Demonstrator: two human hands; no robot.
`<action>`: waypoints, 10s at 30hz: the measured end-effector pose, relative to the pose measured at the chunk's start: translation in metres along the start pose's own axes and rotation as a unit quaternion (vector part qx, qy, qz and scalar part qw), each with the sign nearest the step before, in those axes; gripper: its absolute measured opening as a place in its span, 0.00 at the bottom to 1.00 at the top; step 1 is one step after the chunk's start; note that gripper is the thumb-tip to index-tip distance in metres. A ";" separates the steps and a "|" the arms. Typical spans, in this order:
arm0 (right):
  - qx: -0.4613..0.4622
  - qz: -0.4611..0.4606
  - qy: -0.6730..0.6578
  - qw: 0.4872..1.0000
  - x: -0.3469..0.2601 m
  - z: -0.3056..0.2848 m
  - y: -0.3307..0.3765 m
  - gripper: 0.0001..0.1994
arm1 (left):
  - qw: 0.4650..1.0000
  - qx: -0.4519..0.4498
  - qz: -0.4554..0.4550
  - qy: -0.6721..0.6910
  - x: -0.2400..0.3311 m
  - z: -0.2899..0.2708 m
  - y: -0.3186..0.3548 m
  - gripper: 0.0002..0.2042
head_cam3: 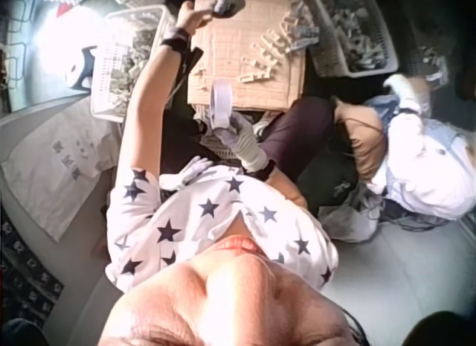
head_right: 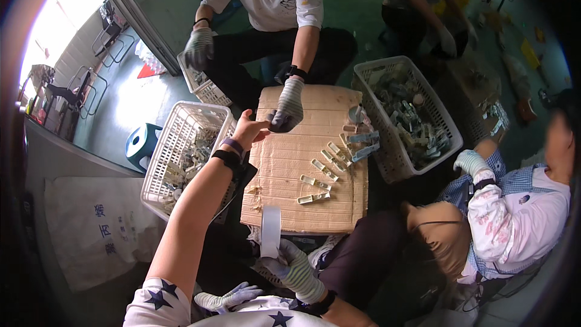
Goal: The recorder is assembling small plastic and metal components, likely clips or fasteners, using tape and manual assembly while sitting on the floor of a manufacturing facility.
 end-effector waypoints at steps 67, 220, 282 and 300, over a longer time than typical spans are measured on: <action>0.317 0.072 0.336 0.884 -0.001 -0.178 -0.136 0.03 | 0.953 -0.192 -0.092 0.218 -0.242 -0.024 0.242 0.05; 0.499 0.469 0.518 0.512 0.062 -0.635 0.422 0.15 | 0.944 -0.140 -0.267 0.134 -0.251 -0.018 0.245 0.12; 0.020 0.064 0.102 0.993 -0.088 -0.037 -0.225 0.13 | 0.920 -0.154 -0.198 0.300 -0.250 -0.009 0.248 0.03; 0.064 -0.301 0.461 0.832 -0.096 0.050 -0.223 0.15 | 0.918 -0.156 -0.203 0.302 -0.244 -0.002 0.249 0.05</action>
Point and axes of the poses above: each hand's wrist, its own y-axis away from the middle knuckle, its own z-axis out of the palm, x = y × z, the point moved 5 cm from there along -y, towards the middle knuckle, and after that the axes turned 3 degrees about -y, right-handed, at the moved point
